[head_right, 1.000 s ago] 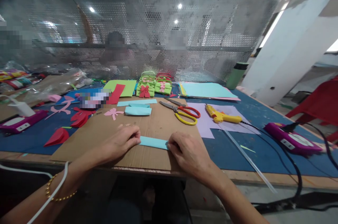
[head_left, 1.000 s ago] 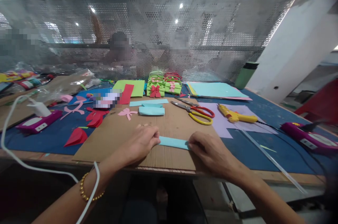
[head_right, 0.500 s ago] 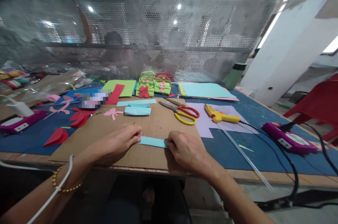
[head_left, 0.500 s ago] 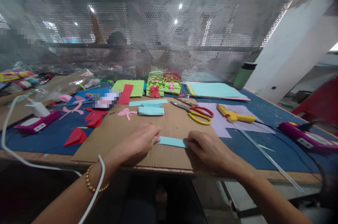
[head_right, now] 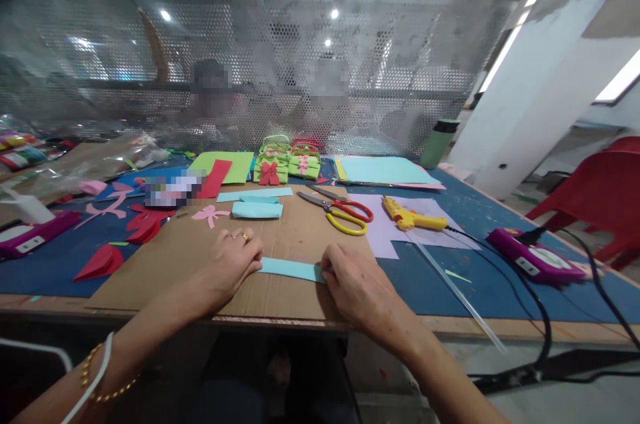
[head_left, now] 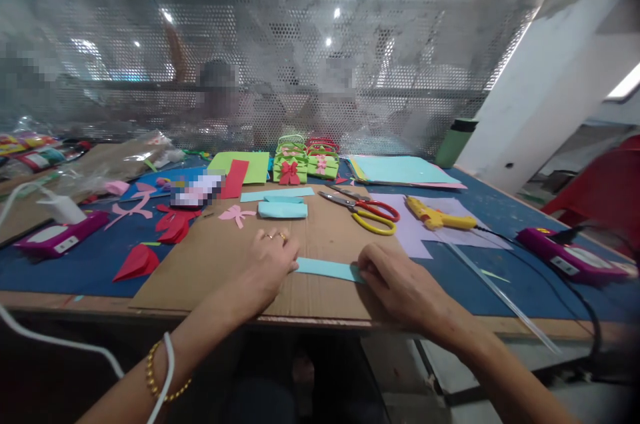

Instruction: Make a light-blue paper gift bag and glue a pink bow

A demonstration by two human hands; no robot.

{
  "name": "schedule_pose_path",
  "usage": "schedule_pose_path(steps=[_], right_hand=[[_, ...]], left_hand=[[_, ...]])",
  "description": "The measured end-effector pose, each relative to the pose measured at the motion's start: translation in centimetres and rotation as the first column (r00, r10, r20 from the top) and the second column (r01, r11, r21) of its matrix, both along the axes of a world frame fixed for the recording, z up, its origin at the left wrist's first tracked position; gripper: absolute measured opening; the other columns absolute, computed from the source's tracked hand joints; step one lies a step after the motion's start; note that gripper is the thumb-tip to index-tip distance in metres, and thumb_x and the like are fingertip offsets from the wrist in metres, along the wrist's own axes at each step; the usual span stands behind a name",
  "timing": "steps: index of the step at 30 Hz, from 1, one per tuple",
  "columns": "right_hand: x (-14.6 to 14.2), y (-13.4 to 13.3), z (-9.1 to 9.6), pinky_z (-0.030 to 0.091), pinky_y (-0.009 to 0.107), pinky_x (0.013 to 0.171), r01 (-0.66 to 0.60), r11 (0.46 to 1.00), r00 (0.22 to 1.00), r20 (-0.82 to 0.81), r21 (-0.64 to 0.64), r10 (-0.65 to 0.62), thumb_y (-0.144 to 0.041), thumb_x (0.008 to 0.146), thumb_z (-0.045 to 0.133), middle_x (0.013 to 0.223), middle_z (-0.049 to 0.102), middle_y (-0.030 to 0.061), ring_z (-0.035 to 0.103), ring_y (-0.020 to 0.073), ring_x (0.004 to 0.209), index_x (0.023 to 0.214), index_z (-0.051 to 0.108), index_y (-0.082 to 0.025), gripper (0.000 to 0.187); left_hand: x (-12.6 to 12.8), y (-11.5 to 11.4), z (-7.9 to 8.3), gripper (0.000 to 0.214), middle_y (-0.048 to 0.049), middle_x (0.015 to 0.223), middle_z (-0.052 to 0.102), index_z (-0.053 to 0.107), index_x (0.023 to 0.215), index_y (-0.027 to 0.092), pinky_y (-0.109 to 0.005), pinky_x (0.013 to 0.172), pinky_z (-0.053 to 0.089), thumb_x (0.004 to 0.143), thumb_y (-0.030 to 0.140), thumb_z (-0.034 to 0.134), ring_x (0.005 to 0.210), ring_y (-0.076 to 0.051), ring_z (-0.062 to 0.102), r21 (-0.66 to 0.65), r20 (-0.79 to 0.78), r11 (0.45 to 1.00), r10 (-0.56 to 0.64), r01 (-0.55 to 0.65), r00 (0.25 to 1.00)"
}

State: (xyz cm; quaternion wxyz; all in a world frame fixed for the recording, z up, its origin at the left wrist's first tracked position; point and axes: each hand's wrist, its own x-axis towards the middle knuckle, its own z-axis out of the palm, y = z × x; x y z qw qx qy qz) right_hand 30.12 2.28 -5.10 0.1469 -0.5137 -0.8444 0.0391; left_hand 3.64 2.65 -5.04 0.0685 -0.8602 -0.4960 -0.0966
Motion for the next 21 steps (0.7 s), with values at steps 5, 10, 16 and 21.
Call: schedule_pose_path(steps=[5,10,16,21], right_hand=[[0.7,-0.4,-0.6,0.039,0.03,0.07,-0.015,0.998,1.0,-0.022,0.067,0.017,-0.01,0.094,0.043,0.091,0.061,0.0049,0.055,0.0199,0.082,0.09,0.049,-0.021,0.013],[0.6,-0.6,-0.9,0.04,0.029,0.069,0.005,0.995,0.999,-0.05,0.104,0.001,-0.009,0.091,0.046,0.088,0.06,0.0047,0.055,0.0188,0.078,0.088,0.05,-0.021,0.013],[0.7,-0.8,-1.2,0.04,0.029,0.066,0.018,0.989,0.998,-0.054,0.149,-0.01,-0.013,0.093,0.048,0.087,0.061,0.0044,0.055,0.0189,0.076,0.089,0.052,-0.021,0.011],[1.0,-1.2,-1.4,0.044,0.031,0.068,0.054,0.977,0.996,-0.086,0.205,-0.037,-0.017,0.096,0.049,0.091,0.061,0.0056,0.057,0.0198,0.078,0.09,0.055,-0.021,0.009]], left_hand=[[0.3,-0.4,-1.2,0.023,-0.0112,0.097,0.063,0.063,0.09,0.018,-0.04,0.075,0.038,0.096,0.005,0.045,0.09,-0.027,0.056,0.352,-0.136,0.93,-0.058,0.103,0.989],[0.2,-1.4,-1.4,0.031,-0.0125,0.088,0.065,0.065,0.086,0.014,-0.038,0.07,0.041,0.093,-0.002,0.04,0.078,-0.025,0.057,0.286,-0.249,0.925,-0.182,0.251,0.951],[1.4,-3.9,-0.2,0.06,-0.0102,0.094,0.067,0.045,0.148,0.024,-0.041,0.075,0.045,0.091,0.006,0.052,0.08,-0.027,0.061,0.147,-0.226,0.978,-0.112,0.147,0.968],[3.3,-4.1,0.7,0.036,-0.0129,0.092,0.067,0.062,0.132,0.033,-0.04,0.07,0.043,0.097,0.036,0.059,0.081,-0.03,0.061,0.064,-0.177,0.994,-0.075,0.087,0.981]])
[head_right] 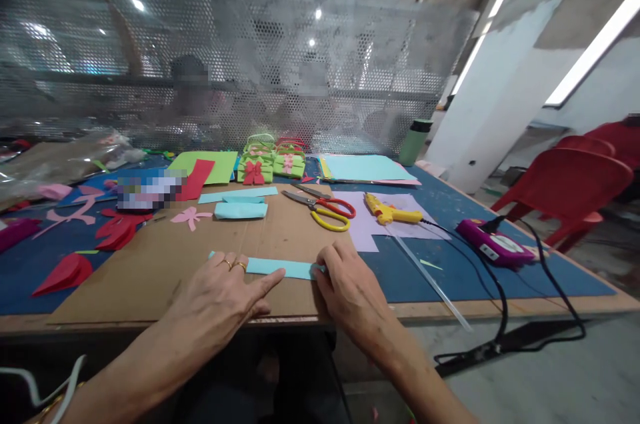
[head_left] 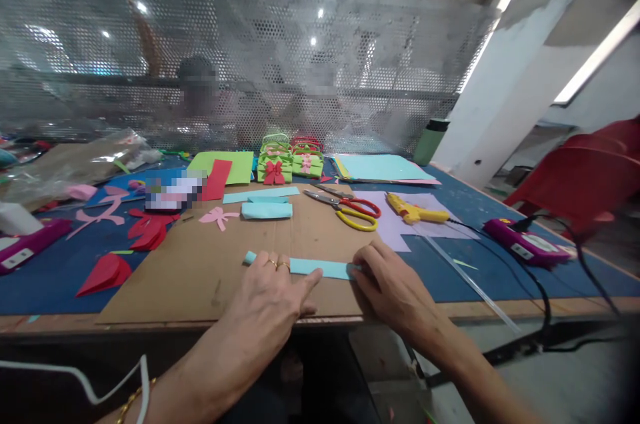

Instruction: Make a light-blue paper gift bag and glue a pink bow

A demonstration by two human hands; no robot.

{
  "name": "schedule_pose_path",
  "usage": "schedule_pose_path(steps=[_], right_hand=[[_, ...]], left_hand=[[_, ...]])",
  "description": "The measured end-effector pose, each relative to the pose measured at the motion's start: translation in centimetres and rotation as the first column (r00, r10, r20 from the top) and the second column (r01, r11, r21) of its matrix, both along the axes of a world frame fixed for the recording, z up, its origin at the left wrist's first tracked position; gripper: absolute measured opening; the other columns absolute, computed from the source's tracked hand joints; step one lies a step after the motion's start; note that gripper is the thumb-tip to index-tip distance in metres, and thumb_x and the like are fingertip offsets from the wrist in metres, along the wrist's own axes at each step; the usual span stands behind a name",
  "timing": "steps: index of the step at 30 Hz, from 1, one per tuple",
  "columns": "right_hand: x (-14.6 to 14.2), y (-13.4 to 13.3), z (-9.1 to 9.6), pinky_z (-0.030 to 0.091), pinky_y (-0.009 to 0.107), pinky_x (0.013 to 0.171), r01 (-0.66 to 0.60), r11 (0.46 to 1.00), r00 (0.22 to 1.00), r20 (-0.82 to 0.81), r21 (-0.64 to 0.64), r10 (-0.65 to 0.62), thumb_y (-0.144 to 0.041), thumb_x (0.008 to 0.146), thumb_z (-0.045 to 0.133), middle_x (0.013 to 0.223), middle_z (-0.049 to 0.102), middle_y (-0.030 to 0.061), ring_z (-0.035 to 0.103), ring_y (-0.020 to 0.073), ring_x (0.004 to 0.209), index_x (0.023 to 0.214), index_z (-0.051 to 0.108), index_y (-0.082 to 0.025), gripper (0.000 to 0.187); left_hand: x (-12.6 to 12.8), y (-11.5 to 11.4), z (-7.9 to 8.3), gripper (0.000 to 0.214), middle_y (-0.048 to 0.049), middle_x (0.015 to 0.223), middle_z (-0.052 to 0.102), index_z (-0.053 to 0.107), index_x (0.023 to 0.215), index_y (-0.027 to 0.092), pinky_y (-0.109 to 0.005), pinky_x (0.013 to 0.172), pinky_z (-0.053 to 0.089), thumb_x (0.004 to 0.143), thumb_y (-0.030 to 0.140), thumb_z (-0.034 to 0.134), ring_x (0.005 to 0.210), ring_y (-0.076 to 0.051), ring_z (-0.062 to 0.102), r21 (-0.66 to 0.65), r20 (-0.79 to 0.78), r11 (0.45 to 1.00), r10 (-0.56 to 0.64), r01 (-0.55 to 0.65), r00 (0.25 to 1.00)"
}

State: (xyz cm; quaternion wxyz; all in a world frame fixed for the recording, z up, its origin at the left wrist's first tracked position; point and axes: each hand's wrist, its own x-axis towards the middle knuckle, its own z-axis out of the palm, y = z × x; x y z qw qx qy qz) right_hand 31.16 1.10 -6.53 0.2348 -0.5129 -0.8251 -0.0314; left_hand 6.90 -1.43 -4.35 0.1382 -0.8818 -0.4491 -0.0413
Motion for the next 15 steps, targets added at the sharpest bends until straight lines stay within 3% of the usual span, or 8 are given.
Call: schedule_pose_path(steps=[3,7,11,15], right_hand=[[0.3,-1.1,0.3,0.048,0.034,0.072,-0.014,0.988,0.998,-0.065,0.153,0.025,-0.018,0.099,0.047,0.094,0.062,0.0086,0.059,0.0217,0.082,0.093,0.059,-0.02,0.014],[-0.5,-3.6,0.3,0.049,0.044,0.084,-0.001,0.903,0.998,-0.049,0.429,0.025,-0.012,0.098,0.05,0.104,0.068,0.0144,0.061,0.0282,0.097,0.109,0.064,-0.017,0.018],[-2.3,-5.0,-1.0,0.049,0.049,0.102,-0.19,0.898,0.981,0.124,0.396,0.152,-0.022,0.101,0.052,0.127,0.069,0.0163,0.059,0.03,0.122,0.134,0.057,-0.012,0.035],[-2.8,-4.7,-2.4,0.049,0.056,0.106,-0.237,0.92,0.959,0.223,0.312,0.172,-0.041,0.102,0.049,0.135,0.066,0.0199,0.058,0.033,0.129,0.139,0.054,-0.005,0.051]], left_hand=[[0.4,0.1,0.1,0.036,-0.0146,0.093,0.067,0.064,0.13,0.031,-0.041,0.073,0.043,0.095,0.041,0.062,0.084,-0.031,0.062,-0.005,0.003,1.0,0.003,-0.003,1.0],[0.2,-0.1,0.1,0.041,-0.017,0.101,0.068,0.06,0.137,0.035,-0.044,0.076,0.045,0.096,0.039,0.061,0.089,-0.034,0.064,-0.02,-0.015,1.0,0.022,-0.022,1.0],[0.3,-0.3,0.1,0.047,-0.017,0.102,0.069,0.057,0.141,0.037,-0.046,0.078,0.047,0.094,0.039,0.064,0.09,-0.035,0.065,-0.023,-0.018,0.999,0.045,-0.046,0.999],[0.4,-0.2,-0.1,0.047,-0.0167,0.102,0.069,0.057,0.141,0.038,-0.045,0.077,0.047,0.094,0.039,0.064,0.09,-0.034,0.065,0.005,0.008,0.999,0.053,-0.053,0.999]])
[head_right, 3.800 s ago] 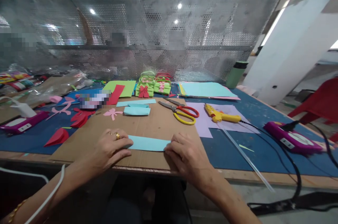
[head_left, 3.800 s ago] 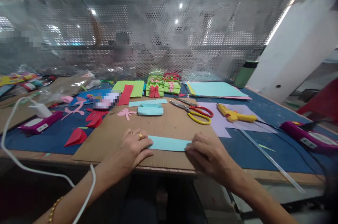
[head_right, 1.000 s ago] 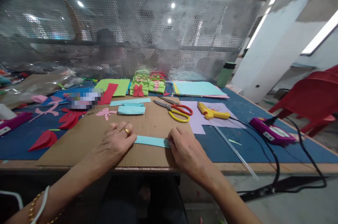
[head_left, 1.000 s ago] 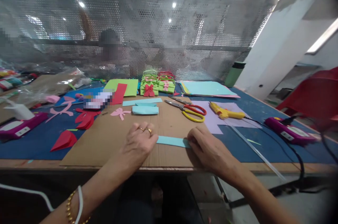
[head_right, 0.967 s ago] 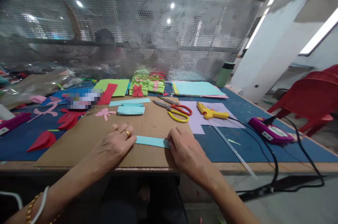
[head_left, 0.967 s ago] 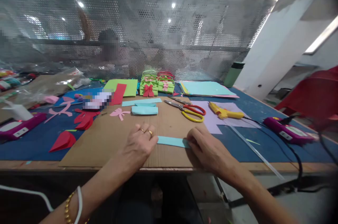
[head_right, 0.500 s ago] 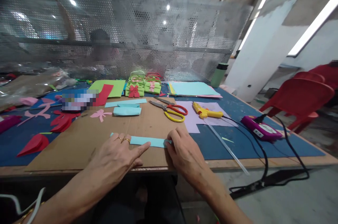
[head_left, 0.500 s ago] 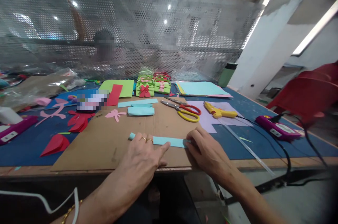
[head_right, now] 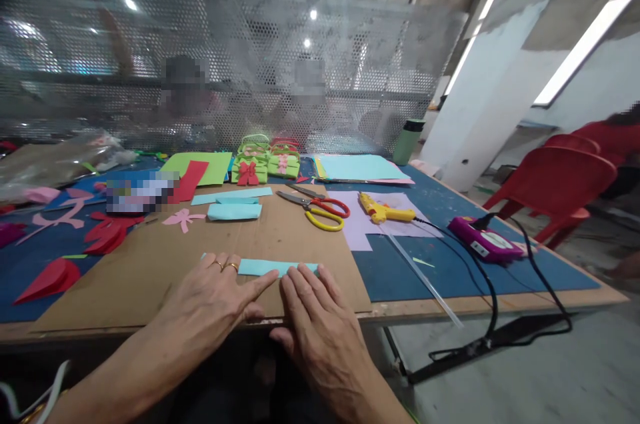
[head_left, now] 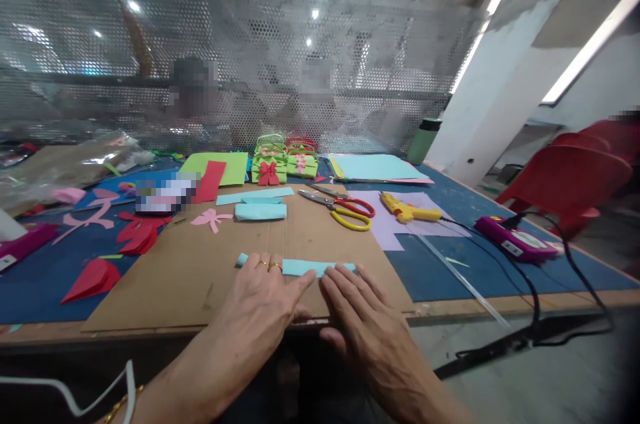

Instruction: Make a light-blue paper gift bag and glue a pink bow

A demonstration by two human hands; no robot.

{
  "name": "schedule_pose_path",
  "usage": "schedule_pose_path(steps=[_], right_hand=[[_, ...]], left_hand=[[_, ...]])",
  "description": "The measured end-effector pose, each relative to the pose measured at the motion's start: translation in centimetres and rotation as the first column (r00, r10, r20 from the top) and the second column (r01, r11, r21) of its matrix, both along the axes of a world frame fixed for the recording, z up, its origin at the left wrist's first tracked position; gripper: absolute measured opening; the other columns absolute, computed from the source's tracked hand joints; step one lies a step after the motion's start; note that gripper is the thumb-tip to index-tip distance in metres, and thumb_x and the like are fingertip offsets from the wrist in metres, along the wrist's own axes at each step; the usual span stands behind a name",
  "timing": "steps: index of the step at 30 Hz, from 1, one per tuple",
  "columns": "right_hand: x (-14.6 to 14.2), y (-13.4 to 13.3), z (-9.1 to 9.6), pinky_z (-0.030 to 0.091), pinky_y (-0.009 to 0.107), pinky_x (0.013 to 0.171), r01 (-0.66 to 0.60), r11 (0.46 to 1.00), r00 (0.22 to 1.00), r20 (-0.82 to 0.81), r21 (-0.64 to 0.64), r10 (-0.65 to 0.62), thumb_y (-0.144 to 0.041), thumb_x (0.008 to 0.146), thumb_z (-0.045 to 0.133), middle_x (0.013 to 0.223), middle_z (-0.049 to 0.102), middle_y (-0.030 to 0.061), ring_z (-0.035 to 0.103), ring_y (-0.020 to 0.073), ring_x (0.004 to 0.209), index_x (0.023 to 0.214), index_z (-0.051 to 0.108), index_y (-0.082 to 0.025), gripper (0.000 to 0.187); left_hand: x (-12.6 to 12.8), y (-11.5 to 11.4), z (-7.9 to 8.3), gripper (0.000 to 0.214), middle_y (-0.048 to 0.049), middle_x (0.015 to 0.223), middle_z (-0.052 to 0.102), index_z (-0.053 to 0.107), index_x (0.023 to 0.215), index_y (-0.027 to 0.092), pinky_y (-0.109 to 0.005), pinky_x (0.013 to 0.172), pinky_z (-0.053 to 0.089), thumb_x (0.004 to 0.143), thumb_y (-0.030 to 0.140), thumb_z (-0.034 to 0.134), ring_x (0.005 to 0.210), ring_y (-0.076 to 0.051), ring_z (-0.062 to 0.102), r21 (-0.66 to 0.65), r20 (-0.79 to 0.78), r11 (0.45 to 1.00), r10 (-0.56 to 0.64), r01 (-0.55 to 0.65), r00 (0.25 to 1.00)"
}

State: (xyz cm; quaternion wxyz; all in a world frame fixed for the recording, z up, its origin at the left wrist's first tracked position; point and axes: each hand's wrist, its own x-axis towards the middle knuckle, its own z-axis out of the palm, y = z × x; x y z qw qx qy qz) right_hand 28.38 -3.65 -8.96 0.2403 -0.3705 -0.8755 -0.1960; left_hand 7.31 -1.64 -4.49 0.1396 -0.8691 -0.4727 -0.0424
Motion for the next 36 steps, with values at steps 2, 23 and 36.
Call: schedule_pose_path(steps=[2,23,36], right_hand=[[0.2,0.1,-0.4,0.051,0.057,0.105,0.007,1.0,0.999,0.033,0.001,-0.007,-0.041,0.102,0.049,0.138,0.064,0.0206,0.058,0.0335,0.13,0.141,0.052,-0.004,0.054],[-1.9,0.9,0.0,0.044,0.06,0.105,0.115,0.993,0.993,0.024,0.03,-0.116,-0.056,0.097,0.053,0.111,0.069,0.0158,0.065,0.0332,0.106,0.133,0.06,-0.014,0.056],[-1.4,1.2,-0.5,0.042,0.056,0.107,0.128,0.989,0.991,0.018,0.069,-0.13,-0.056,0.098,0.051,0.115,0.07,0.0134,0.064,0.0311,0.109,0.135,0.06,-0.017,0.055]], left_hand=[[0.0,0.0,-0.2,0.045,-0.0165,0.103,0.069,0.059,0.138,0.037,-0.045,0.079,0.047,0.094,0.04,0.064,0.092,-0.034,0.065,0.013,0.029,1.0,-0.014,0.013,0.999],[-1.3,-1.6,-4.1,0.045,-0.0157,0.102,0.071,0.064,0.131,0.01,-0.044,0.079,0.042,0.101,0.041,0.051,0.095,-0.032,0.061,0.278,0.213,0.945,0.115,-0.173,0.97],[-3.0,-1.8,-4.8,0.057,-0.0185,0.114,0.071,0.064,0.129,0.005,-0.049,0.085,0.04,0.101,0.051,0.047,0.103,-0.034,0.061,0.305,0.279,0.919,0.164,-0.25,0.946]])
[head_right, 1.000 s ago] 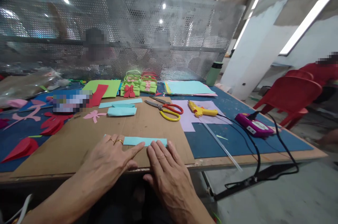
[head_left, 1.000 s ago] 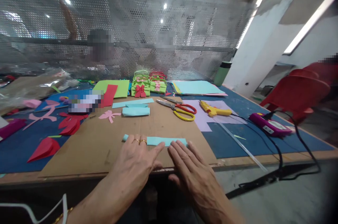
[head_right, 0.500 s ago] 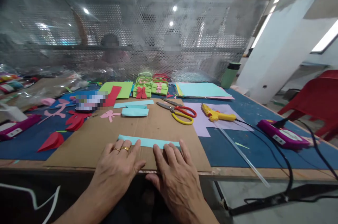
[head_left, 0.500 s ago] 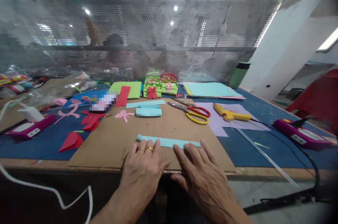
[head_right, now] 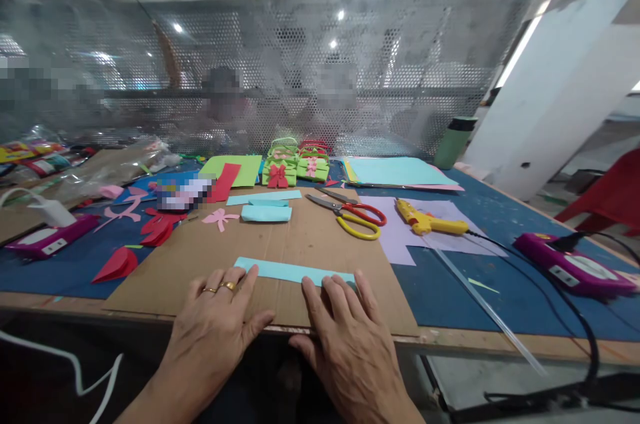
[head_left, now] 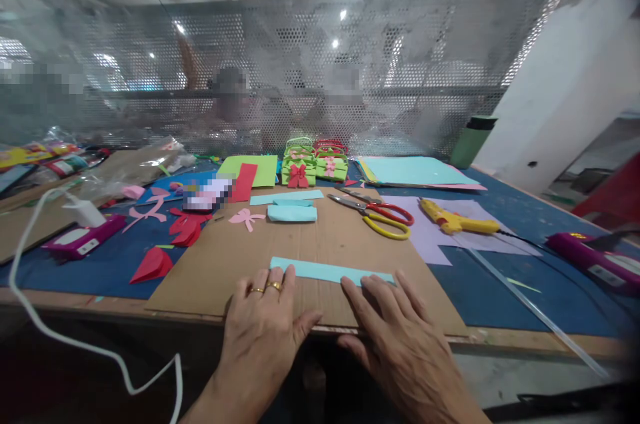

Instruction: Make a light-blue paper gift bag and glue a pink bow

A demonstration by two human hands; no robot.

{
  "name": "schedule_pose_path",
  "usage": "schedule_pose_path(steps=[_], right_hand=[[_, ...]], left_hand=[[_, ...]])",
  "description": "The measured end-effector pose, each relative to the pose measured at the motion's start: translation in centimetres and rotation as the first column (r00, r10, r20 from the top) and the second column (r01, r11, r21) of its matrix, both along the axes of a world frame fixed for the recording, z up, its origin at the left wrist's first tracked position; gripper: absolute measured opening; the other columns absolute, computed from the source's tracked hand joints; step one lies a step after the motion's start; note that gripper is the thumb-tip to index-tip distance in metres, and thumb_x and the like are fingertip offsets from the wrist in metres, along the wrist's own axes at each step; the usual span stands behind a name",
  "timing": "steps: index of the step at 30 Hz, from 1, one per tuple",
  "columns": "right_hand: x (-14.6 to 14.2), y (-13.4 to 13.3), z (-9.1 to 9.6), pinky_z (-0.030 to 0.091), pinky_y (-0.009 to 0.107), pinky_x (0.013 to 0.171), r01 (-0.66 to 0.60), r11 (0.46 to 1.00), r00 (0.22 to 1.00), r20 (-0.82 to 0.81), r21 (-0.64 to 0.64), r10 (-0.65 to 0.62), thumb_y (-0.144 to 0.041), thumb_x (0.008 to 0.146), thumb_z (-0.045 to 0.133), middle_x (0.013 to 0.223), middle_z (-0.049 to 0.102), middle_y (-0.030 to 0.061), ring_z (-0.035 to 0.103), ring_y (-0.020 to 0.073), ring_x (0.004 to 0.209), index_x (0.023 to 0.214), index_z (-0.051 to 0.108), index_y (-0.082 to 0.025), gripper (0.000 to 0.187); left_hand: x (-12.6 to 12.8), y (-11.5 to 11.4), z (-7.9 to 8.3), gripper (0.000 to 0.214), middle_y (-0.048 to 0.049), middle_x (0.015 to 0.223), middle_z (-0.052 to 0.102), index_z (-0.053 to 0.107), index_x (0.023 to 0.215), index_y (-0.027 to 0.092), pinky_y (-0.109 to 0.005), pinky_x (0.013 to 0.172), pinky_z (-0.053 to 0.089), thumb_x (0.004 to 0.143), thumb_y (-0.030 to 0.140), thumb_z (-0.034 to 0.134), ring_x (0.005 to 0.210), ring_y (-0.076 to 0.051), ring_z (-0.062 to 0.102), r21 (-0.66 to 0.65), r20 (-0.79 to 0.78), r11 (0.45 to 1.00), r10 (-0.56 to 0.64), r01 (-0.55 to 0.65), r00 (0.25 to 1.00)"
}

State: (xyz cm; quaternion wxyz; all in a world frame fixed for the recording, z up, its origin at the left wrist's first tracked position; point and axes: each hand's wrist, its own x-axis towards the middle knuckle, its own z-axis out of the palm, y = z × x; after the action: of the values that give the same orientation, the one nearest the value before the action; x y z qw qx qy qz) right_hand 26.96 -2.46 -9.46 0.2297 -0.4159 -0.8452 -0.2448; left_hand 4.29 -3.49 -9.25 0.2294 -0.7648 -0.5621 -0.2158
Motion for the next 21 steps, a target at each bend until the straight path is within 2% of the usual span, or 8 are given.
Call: schedule_pose_path(steps=[3,7,9,11,13,15,17,21], right_hand=[[0.0,-0.1,0.1,0.042,0.056,0.106,-0.014,1.0,1.0,-0.01,-0.003,0.014,-0.056,0.1,0.046,0.115,0.07,0.0137,0.064,0.0308,0.109,0.135,0.06,-0.017,0.055],[0.3,-0.2,0.8,0.038,0.053,0.109,-0.067,0.997,0.997,-0.042,-0.043,0.065,-0.055,0.103,0.036,0.117,0.07,0.0128,0.063,0.0295,0.112,0.134,0.059,-0.017,0.054],[0.6,0.1,1.4,0.034,0.05,0.111,-0.094,0.993,0.993,-0.083,-0.067,0.089,-0.049,0.105,0.037,0.115,0.071,0.0107,0.064,0.0269,0.11,0.127,0.062,-0.017,0.046],[1.0,0.7,2.1,0.031,0.048,0.112,-0.134,0.985,0.986,-0.109,-0.106,0.123,-0.037,0.107,0.041,0.105,0.074,0.0058,0.068,0.0221,0.098,0.114,0.065,-0.019,0.031],[1.3,1.6,2.8,0.029,0.046,0.112,-0.16,0.972,0.986,-0.081,-0.17,0.148,-0.025,0.105,0.048,0.091,0.073,0.0005,0.068,0.0181,0.085,0.101,0.067,-0.022,0.02],[1.4,2.4,3.4,0.028,0.046,0.111,-0.152,0.962,0.988,-0.019,-0.225,0.152,-0.015,0.099,0.054,0.081,0.07,-0.002,0.066,0.0165,0.077,0.089,0.066,-0.023,0.018],[1.3,3.1,3.9,0.029,0.045,0.11,-0.129,0.963,0.99,0.025,-0.237,0.138,-0.007,0.094,0.057,0.075,0.066,-0.0022,0.063,0.0165,0.073,0.08,0.065,-0.023,0.022],[0.5,3.1,4.9,0.031,0.043,0.107,-0.143,0.974,0.981,0.105,-0.177,0.163,0.0,0.09,0.056,0.071,0.063,-0.0015,0.058,0.0163,0.066,0.075,0.062,-0.021,0.027]], left_hand=[[-0.8,0.1,0.2,0.062,-0.021,0.115,0.071,0.064,0.129,0.003,-0.05,0.083,0.04,0.101,0.054,0.044,0.103,-0.036,0.061,-0.008,-0.026,0.999,0.032,-0.033,0.999],[-1.7,0.2,0.9,0.06,-0.0189,0.113,0.072,0.065,0.128,0.004,-0.051,0.083,0.04,0.099,0.054,0.048,0.1,-0.036,0.061,-0.043,-0.051,0.999,0.027,-0.029,0.998],[-1.9,0.5,1.4,0.059,-0.0184,0.108,0.071,0.067,0.124,0.005,-0.05,0.082,0.04,0.096,0.055,0.055,0.098,-0.036,0.06,-0.061,-0.069,0.998,0.031,-0.035,0.997],[-1.9,1.2,1.9,0.052,-0.0183,0.106,0.07,0.071,0.114,0.006,-0.048,0.081,0.04,0.092,0.053,0.063,0.098,-0.037,0.059,-0.063,-0.09,0.998,0.021,-0.026,0.996],[-1.8,2.2,2.2,0.032,-0.0158,0.102,0.07,0.073,0.098,0.009,-0.045,0.078,0.039,0.091,0.039,0.069,0.094,-0.033,0.059,-0.046,-0.115,0.999,-0.031,0.025,0.993],[-1.6,3.2,2.4,0.008,-0.0107,0.093,0.069,0.071,0.089,0.012,-0.041,0.075,0.038,0.091,0.019,0.067,0.086,-0.028,0.059,-0.036,-0.16,0.993,-0.116,0.111,0.98],[-1.2,3.9,2.5,0.011,-0.0074,0.086,0.067,0.07,0.09,0.013,-0.04,0.077,0.037,0.09,0.006,0.061,0.083,-0.026,0.057,-0.031,-0.211,0.977,-0.213,0.211,0.954],[-0.4,4.6,2.7,0.017,-0.0065,0.079,0.063,0.067,0.089,0.012,-0.039,0.078,0.036,0.095,0.005,0.052,0.078,-0.024,0.055,0.01,-0.29,0.925,-0.36,0.379,0.887]])
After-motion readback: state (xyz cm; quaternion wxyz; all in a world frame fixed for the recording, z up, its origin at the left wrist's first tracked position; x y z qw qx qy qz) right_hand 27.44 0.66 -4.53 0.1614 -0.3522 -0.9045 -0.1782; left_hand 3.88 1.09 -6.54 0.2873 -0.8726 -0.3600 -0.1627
